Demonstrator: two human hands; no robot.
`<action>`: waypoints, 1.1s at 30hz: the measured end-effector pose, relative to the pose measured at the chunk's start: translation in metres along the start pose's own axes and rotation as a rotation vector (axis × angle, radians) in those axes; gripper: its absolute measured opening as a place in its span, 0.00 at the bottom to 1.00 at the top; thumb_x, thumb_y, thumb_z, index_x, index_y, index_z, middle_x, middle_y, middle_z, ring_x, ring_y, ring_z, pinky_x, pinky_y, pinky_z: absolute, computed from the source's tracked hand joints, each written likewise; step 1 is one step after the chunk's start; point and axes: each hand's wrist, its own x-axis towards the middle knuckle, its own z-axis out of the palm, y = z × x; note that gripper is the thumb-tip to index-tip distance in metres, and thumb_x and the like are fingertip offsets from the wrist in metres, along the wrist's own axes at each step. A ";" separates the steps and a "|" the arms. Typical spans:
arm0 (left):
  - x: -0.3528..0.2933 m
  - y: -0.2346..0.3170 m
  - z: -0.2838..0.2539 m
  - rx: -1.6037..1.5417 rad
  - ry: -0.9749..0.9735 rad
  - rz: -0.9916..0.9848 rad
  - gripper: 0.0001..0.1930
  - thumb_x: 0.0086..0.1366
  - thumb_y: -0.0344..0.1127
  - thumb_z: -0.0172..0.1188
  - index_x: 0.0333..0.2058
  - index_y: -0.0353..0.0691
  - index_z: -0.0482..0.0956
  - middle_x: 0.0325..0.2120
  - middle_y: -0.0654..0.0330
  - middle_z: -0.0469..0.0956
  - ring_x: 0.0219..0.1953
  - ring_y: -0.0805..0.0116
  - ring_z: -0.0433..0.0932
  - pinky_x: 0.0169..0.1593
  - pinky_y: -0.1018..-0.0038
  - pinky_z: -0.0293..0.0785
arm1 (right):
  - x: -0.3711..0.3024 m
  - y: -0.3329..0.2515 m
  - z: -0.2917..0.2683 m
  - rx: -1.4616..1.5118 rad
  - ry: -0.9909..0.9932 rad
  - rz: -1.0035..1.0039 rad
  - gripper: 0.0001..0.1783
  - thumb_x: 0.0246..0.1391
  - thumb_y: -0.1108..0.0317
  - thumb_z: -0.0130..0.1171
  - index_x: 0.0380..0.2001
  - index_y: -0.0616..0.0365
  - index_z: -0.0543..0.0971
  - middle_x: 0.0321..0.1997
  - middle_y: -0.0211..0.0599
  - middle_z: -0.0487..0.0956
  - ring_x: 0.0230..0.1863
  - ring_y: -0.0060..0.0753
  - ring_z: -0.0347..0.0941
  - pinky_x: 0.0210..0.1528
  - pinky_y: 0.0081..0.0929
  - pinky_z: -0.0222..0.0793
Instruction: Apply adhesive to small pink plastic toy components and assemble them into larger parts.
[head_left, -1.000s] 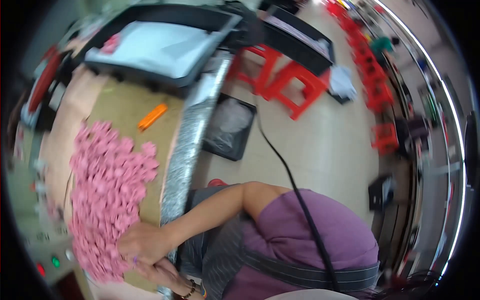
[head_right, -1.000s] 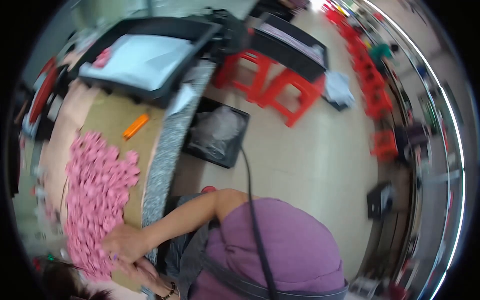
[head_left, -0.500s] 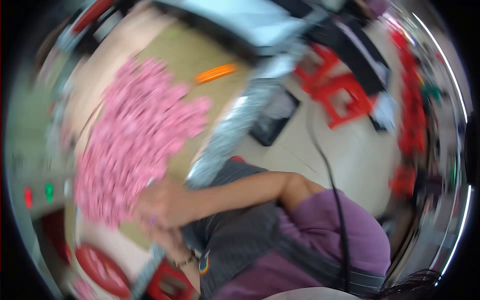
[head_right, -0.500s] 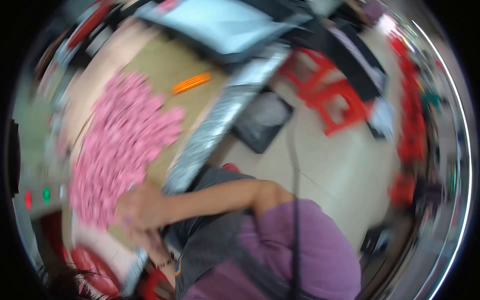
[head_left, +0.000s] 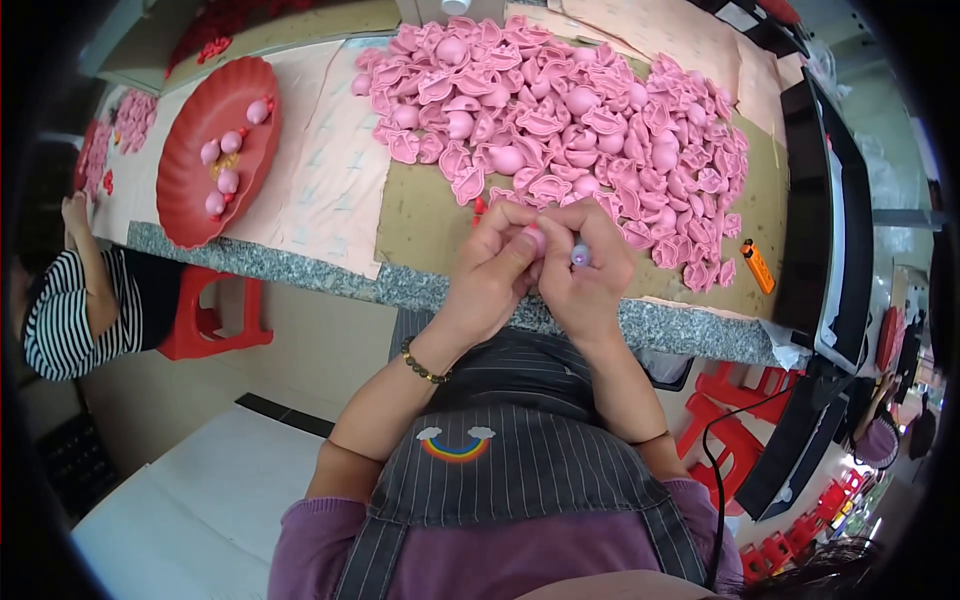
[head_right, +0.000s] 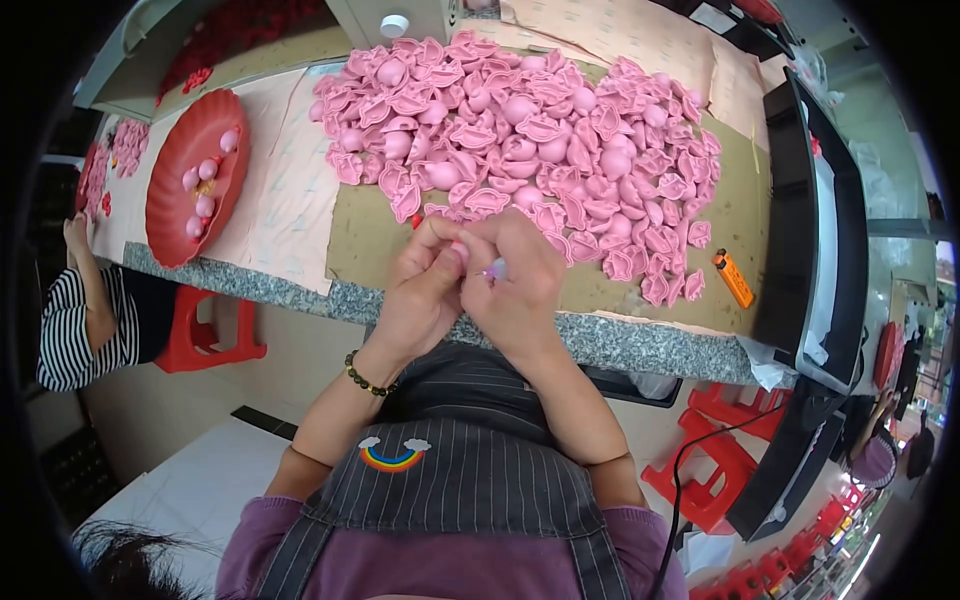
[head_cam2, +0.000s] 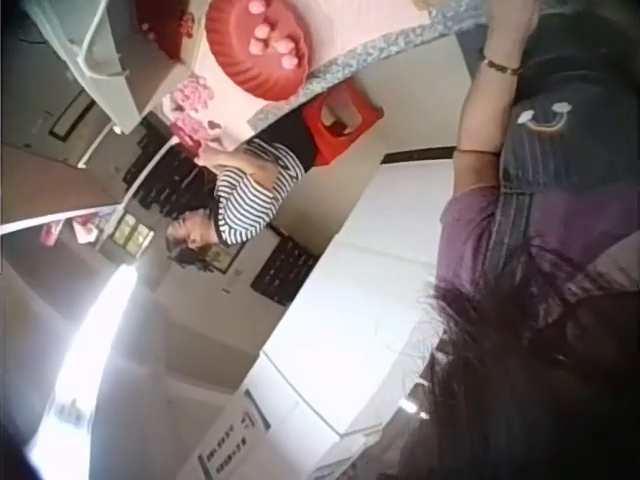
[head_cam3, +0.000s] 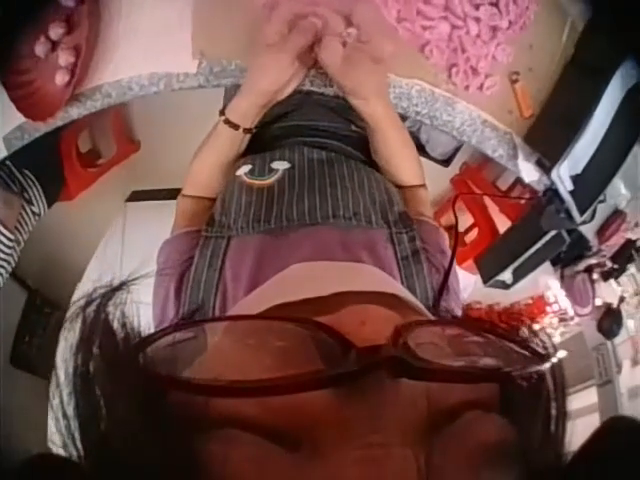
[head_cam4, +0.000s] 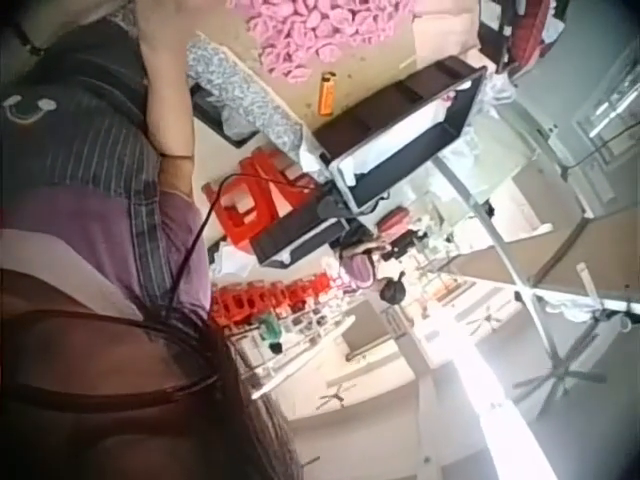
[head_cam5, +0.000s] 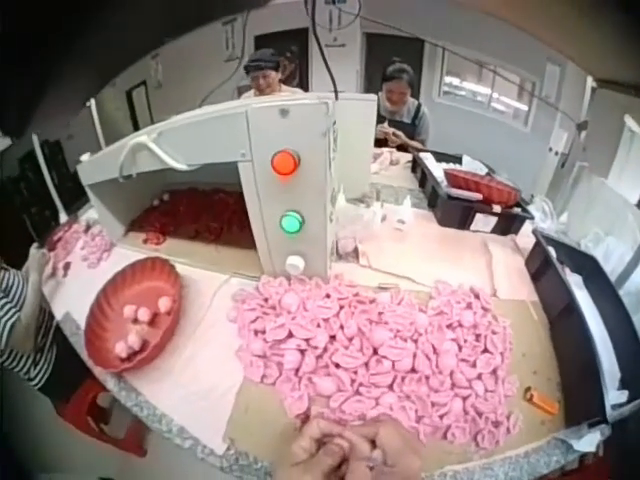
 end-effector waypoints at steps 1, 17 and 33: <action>-0.001 0.000 -0.001 -0.005 0.004 0.005 0.06 0.66 0.27 0.46 0.41 0.39 0.66 0.30 0.64 0.71 0.28 0.79 0.68 0.32 0.83 0.67 | 0.000 -0.002 0.001 0.005 -0.002 0.041 0.02 0.47 0.82 0.56 0.24 0.65 0.74 0.21 0.35 0.73 0.20 0.22 0.67 0.22 0.17 0.61; 0.002 -0.005 -0.010 -0.029 -0.135 0.060 0.09 0.66 0.33 0.48 0.44 0.40 0.67 0.33 0.62 0.71 0.30 0.77 0.67 0.34 0.81 0.65 | 0.006 -0.005 -0.016 0.302 0.047 0.358 0.03 0.51 0.78 0.55 0.25 0.64 0.74 0.21 0.29 0.73 0.20 0.15 0.64 0.24 0.12 0.59; 0.000 -0.003 -0.014 -0.076 -0.117 0.013 0.07 0.66 0.30 0.47 0.42 0.40 0.66 0.34 0.64 0.71 0.33 0.77 0.72 0.35 0.80 0.70 | 0.001 -0.004 -0.001 -0.032 -0.074 0.113 0.02 0.50 0.79 0.55 0.26 0.64 0.74 0.21 0.31 0.72 0.22 0.16 0.66 0.25 0.14 0.61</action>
